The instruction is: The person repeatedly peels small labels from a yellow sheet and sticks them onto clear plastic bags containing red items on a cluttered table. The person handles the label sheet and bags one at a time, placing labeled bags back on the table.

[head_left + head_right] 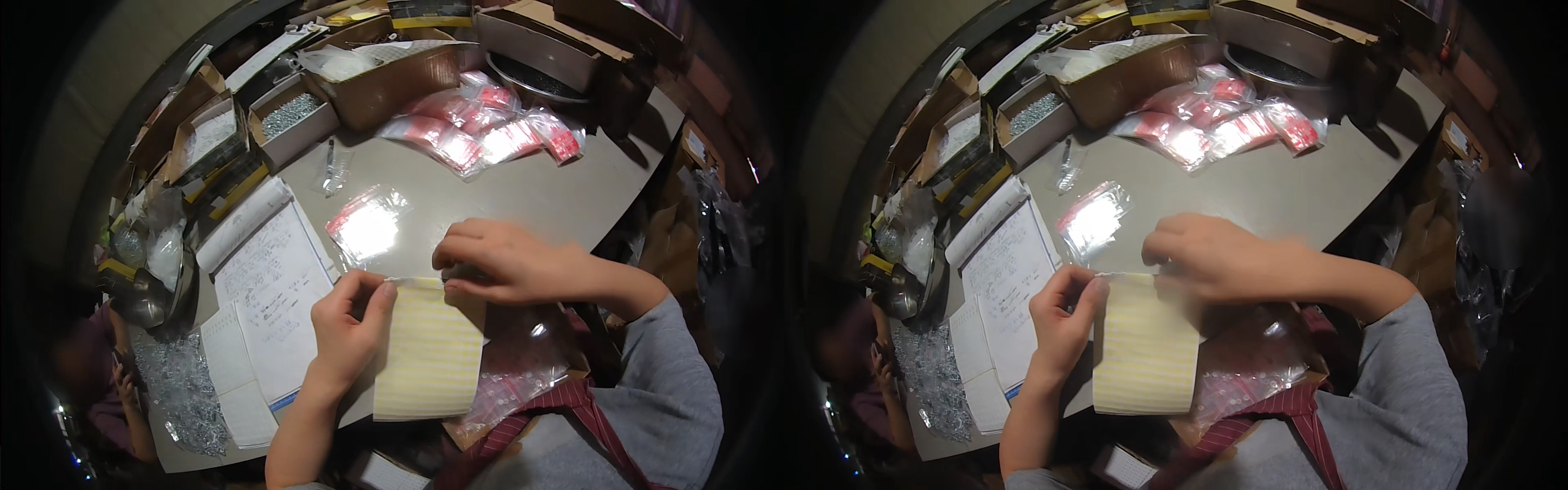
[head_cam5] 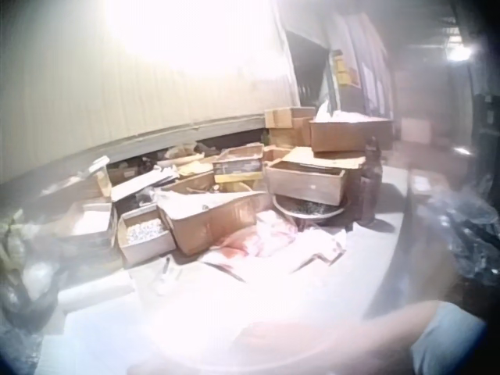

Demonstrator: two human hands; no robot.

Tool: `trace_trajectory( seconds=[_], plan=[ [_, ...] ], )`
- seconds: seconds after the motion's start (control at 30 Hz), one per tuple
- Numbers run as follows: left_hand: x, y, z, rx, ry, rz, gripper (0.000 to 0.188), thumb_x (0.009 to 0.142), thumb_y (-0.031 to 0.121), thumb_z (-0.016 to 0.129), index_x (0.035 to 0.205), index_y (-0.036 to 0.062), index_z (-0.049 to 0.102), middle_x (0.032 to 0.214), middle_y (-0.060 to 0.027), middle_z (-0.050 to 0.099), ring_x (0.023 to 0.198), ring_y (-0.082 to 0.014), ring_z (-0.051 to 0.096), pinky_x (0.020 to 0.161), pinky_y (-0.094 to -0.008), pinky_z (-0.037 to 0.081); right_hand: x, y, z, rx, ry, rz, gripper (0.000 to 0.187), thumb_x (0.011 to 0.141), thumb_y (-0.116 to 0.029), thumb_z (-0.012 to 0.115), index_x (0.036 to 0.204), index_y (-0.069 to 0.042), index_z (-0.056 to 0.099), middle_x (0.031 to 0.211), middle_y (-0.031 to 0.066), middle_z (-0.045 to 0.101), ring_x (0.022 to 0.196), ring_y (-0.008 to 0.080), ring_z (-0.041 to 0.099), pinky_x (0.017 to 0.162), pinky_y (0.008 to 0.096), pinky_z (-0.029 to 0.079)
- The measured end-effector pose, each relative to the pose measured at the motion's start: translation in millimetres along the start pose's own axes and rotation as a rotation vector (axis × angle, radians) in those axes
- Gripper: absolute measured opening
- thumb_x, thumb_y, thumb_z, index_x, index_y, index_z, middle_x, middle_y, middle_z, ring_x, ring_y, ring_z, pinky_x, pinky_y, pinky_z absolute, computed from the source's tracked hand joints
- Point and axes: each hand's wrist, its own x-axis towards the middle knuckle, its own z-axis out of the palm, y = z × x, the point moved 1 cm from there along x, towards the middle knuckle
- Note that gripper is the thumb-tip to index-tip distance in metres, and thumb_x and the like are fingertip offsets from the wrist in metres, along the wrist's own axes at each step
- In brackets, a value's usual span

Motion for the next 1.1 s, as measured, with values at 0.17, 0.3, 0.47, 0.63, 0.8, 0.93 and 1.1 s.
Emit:
trace_trajectory(
  seconds=[0.17, 0.3, 0.47, 0.63, 0.8, 0.93, 1.1],
  plan=[
    [1, 4, 0, 0.085, 0.037, 0.014, 0.014, 0.093, 0.009, 0.071, 0.086, -0.0008, 0.064, 0.069, -0.0038, 0.066, 0.06, -0.0061, 0.057, 0.055, -0.0246, 0.046, 6, 8, 23, -0.121, 0.011, -0.003, 0.021, 0.087, -0.009, 0.072, 0.104, -0.003, 0.062, 0.096, 0.0138, 0.063, 0.089, 0.0345, 0.063, 0.077, 0.042, 0.053],
    [3, -1, -2, 0.037, 0.07, -0.118, 0.016, 0.092, 0.01, 0.07, 0.082, -0.0013, 0.063, 0.064, -0.0033, 0.063, 0.058, -0.0058, 0.056, 0.054, -0.0253, 0.045, 7, 3, 37, -0.3, 0.1, -0.097, 0.021, 0.078, -0.009, 0.066, 0.097, -0.003, 0.059, 0.092, 0.0132, 0.058, 0.085, 0.0319, 0.061, 0.073, 0.0406, 0.053],
    [7, -12, -6, -0.073, 0.087, -0.247, 0.014, 0.09, 0.009, 0.067, 0.082, -0.002, 0.063, 0.062, 0.0001, 0.06, 0.058, -0.0041, 0.052, 0.054, -0.0248, 0.042, 12, -6, 44, -0.531, 0.163, -0.285, 0.016, 0.071, -0.011, 0.061, 0.085, -0.004, 0.057, 0.081, 0.0097, 0.049, 0.076, 0.0248, 0.055, 0.065, 0.0338, 0.051],
    [13, -7, -13, -0.157, 0.046, -0.387, 0.012, 0.09, 0.009, 0.066, 0.085, -0.0013, 0.066, 0.064, 0.0026, 0.059, 0.061, -0.0036, 0.05, 0.056, -0.0243, 0.041, 14, -3, 43, -0.579, 0.086, -0.425, 0.032, 0.071, -0.012, 0.066, 0.1, 0.002, 0.064, 0.087, 0.0094, 0.059, 0.074, 0.022, 0.06, 0.058, 0.0306, 0.051],
    [15, -19, -14, -0.199, 0.004, -0.399, 0.015, 0.092, 0.012, 0.07, 0.085, -0.0001, 0.064, 0.077, 0.0002, 0.066, 0.068, -0.004, 0.056, 0.061, -0.0219, 0.044, 26, 12, 31, -0.34, -0.061, -0.448, 0.017, 0.069, -0.01, 0.07, 0.081, -0.003, 0.06, 0.092, 0.0141, 0.059, 0.086, 0.0283, 0.061, 0.069, 0.0358, 0.054],
    [12, -26, -11, -0.137, 0.041, -0.354, 0.016, 0.091, 0.015, 0.07, 0.09, -0.0004, 0.068, 0.078, -0.0046, 0.069, 0.07, -0.0097, 0.062, 0.065, -0.0266, 0.05, 74, 24, -3, 0.153, -0.131, -0.135, 0.019, 0.081, -0.009, 0.074, 0.096, -0.004, 0.065, 0.092, 0.0116, 0.066, 0.085, 0.0273, 0.066, 0.074, 0.0382, 0.055],
    [14, -14, -11, 0.059, 0.018, -0.286, 0.021, 0.091, 0.02, 0.072, 0.096, -0.0005, 0.07, 0.082, -0.0101, 0.072, 0.075, -0.0143, 0.065, 0.072, -0.0317, 0.053, 143, 75, -6, 0.207, -0.359, 0.35, 0.021, 0.091, -0.019, 0.067, 0.097, 0.001, 0.068, 0.077, 0.0054, 0.066, 0.069, 0.0125, 0.063, 0.061, 0.0289, 0.052]
  ],
)
